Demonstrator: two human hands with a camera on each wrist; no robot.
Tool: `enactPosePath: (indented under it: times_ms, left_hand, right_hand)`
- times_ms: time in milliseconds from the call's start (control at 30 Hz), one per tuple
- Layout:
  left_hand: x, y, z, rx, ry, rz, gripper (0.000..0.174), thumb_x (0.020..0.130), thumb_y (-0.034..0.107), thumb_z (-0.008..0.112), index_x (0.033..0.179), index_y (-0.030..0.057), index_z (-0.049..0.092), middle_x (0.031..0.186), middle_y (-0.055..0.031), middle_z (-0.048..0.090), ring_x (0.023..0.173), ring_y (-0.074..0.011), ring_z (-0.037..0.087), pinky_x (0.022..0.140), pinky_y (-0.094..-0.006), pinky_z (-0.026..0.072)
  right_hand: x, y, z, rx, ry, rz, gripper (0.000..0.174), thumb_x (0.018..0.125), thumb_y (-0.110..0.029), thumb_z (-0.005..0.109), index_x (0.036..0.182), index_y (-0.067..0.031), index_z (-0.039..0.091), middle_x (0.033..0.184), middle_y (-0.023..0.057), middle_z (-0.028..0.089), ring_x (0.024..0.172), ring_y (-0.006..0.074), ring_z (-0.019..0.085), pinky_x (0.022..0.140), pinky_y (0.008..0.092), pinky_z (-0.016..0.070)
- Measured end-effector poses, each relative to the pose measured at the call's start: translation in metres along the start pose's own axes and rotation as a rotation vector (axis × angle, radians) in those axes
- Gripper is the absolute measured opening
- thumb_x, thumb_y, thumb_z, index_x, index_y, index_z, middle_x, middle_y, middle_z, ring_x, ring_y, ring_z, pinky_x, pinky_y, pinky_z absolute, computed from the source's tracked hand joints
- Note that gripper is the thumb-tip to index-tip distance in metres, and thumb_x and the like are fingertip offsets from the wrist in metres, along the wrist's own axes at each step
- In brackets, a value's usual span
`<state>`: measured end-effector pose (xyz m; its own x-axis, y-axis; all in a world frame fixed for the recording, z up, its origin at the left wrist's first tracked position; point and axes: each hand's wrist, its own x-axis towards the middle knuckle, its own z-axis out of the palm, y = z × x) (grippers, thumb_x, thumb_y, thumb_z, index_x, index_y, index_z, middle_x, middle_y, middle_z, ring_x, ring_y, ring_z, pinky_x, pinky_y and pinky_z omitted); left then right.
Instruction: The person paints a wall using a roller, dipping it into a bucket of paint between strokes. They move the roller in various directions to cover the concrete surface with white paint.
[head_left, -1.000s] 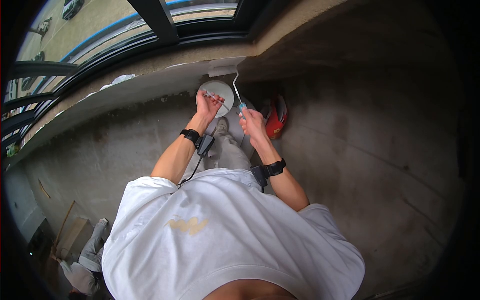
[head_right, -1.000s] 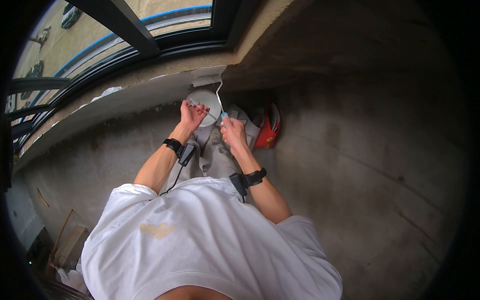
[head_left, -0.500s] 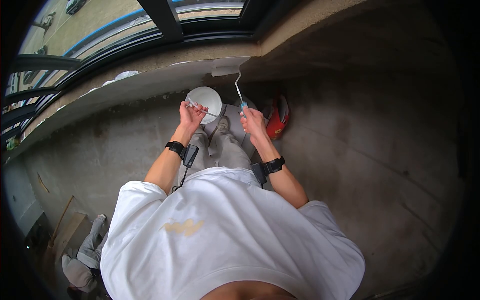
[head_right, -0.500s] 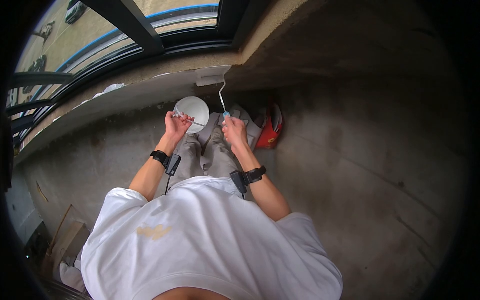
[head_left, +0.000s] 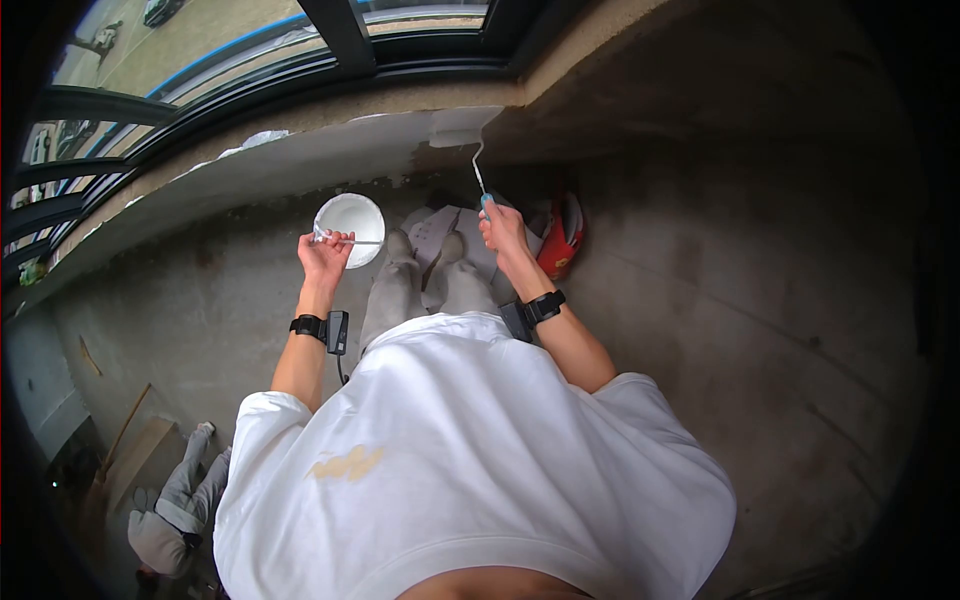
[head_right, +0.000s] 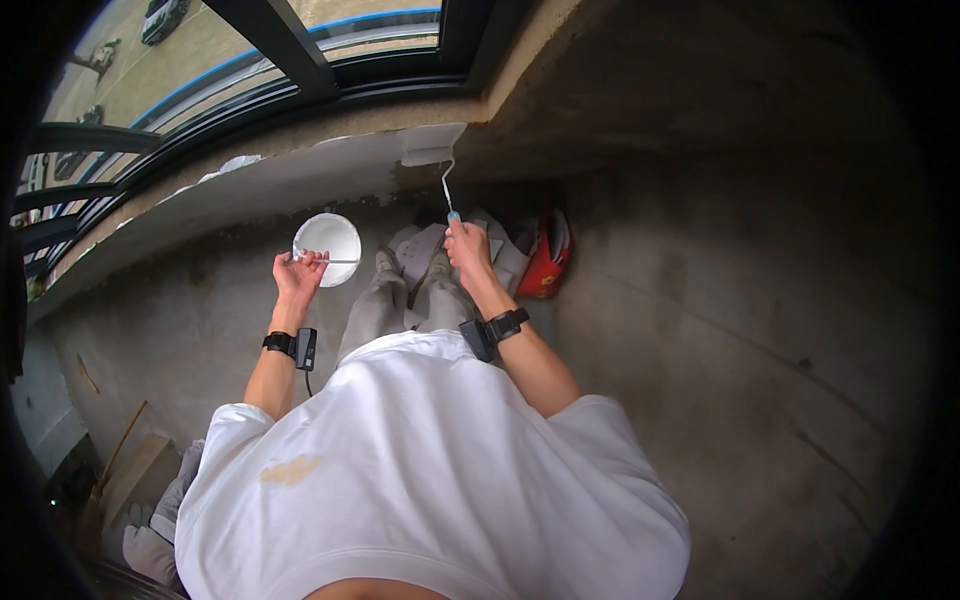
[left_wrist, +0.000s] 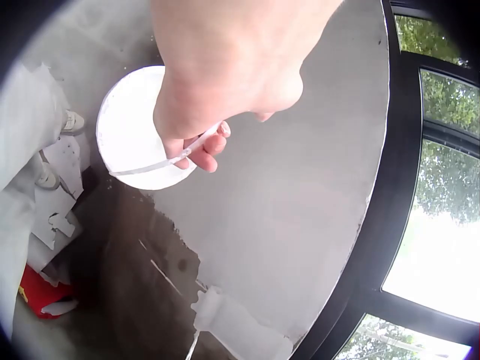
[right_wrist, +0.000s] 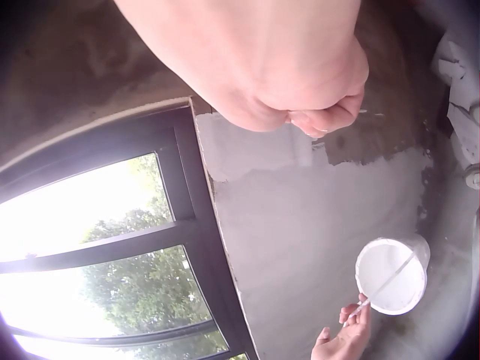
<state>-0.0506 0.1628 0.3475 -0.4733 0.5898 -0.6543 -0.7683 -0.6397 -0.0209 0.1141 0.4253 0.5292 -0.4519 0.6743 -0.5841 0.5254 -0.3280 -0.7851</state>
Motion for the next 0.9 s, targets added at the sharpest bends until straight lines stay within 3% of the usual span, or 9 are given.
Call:
enactPosePath:
  times_ms: [167,233,600,900]
  left_hand:
    - [-0.014,0.025,-0.020,-0.100,-0.002,0.007,0.026,0.083,0.028,0.045,0.080,0.0029,0.042,0.075,-0.0129,0.046,0.083,-0.0287,0.050,0.102,-0.0515,0.0450]
    - [-0.021,0.032,-0.025,-0.137,0.104,0.074,0.027,0.082,0.029,0.047,0.082,0.0023,0.042,0.077,-0.0135,0.046,0.084,-0.0292,0.050,0.103,-0.0513,0.0447]
    - [-0.032,0.067,-0.083,-0.211,0.114,0.139,0.031,0.081,0.031,0.048,0.085,0.0003,0.043,0.084,-0.0166,0.050,0.087,-0.0308,0.051,0.103,-0.0536,0.0446]
    - [-0.046,0.078,-0.111,-0.259,0.202,0.180,0.037,0.082,0.032,0.048,0.096,-0.0023,0.042,0.087,-0.0176,0.052,0.088,-0.0300,0.053,0.103,-0.0535,0.0444]
  right_hand:
    - [-0.015,-0.012,0.011,0.004,0.055,-0.008,0.031,0.101,-0.033,0.054,0.086,-0.0062,0.055,0.064,-0.0046,0.048,0.047,0.0018,0.034,0.041,0.0198,0.0236]
    - [-0.007,-0.009,0.009,0.011,0.045,0.000,0.031,0.101,-0.033,0.054,0.086,-0.0061,0.055,0.064,-0.0044,0.048,0.047,0.0020,0.035,0.041,0.0200,0.0238]
    - [-0.001,-0.005,0.011,0.032,0.053,-0.014,0.032,0.101,-0.033,0.054,0.085,-0.0050,0.055,0.064,-0.0026,0.049,0.046,0.0037,0.035,0.041,0.0208,0.0244]
    - [0.008,-0.006,0.013,0.053,0.058,-0.014,0.034,0.100,-0.034,0.056,0.084,-0.0047,0.054,0.063,-0.0026,0.049,0.045,0.0038,0.035,0.040,0.0206,0.0243]
